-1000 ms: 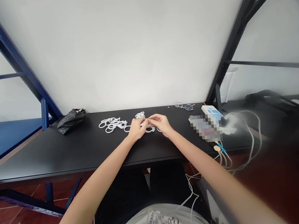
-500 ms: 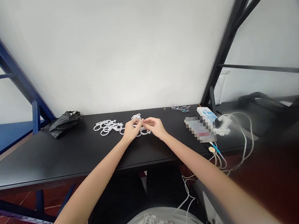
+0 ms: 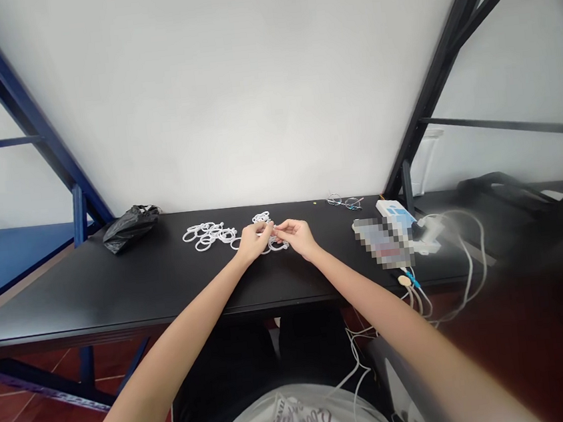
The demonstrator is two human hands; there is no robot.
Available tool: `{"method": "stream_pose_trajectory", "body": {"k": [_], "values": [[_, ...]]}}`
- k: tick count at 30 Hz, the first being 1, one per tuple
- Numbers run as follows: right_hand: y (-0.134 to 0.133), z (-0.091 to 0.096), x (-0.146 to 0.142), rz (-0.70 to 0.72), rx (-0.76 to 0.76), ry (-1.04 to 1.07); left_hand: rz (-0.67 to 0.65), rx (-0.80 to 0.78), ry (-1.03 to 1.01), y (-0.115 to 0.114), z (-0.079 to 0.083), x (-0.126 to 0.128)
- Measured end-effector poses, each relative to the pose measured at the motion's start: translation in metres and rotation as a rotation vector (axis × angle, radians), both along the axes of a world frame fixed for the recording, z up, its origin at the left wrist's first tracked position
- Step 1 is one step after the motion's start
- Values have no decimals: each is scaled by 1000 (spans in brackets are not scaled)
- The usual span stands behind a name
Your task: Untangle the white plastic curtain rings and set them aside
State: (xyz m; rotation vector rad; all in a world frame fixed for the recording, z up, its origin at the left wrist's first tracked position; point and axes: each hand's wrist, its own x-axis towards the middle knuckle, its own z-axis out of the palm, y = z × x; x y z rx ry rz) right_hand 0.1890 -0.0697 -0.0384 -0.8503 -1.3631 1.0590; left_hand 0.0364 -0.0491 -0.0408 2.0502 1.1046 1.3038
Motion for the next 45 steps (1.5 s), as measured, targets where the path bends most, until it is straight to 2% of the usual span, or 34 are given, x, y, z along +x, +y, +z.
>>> {"method": "stream_pose_trajectory", "body": {"k": [8,14,19,24,28,31,35,37,39,45], "values": [[3,-1,1,-43,4,12,-37,57,53,-1,-1,-2],[7,-3,4,-118,-10,18,-27,158,196,4,-1,-11],[9,-2,6,-184,-31,22,156,194,336,21,-2,-36],[8,-1,7,-190,-39,-1,371,142,454,36,-4,-66],[7,0,7,-191,-43,-23,551,78,500,39,-3,-83],[6,-1,6,-190,-50,-40,626,32,521,38,-2,-90],[5,0,6,-183,-58,-59,662,11,515,37,-2,-87],[4,1,5,-184,-57,-64,639,32,496,35,-2,-81],[3,1,5,-186,-55,-67,557,72,480,32,-1,-71],[7,-2,6,-186,-44,-69,132,156,466,20,-11,-27]]}}
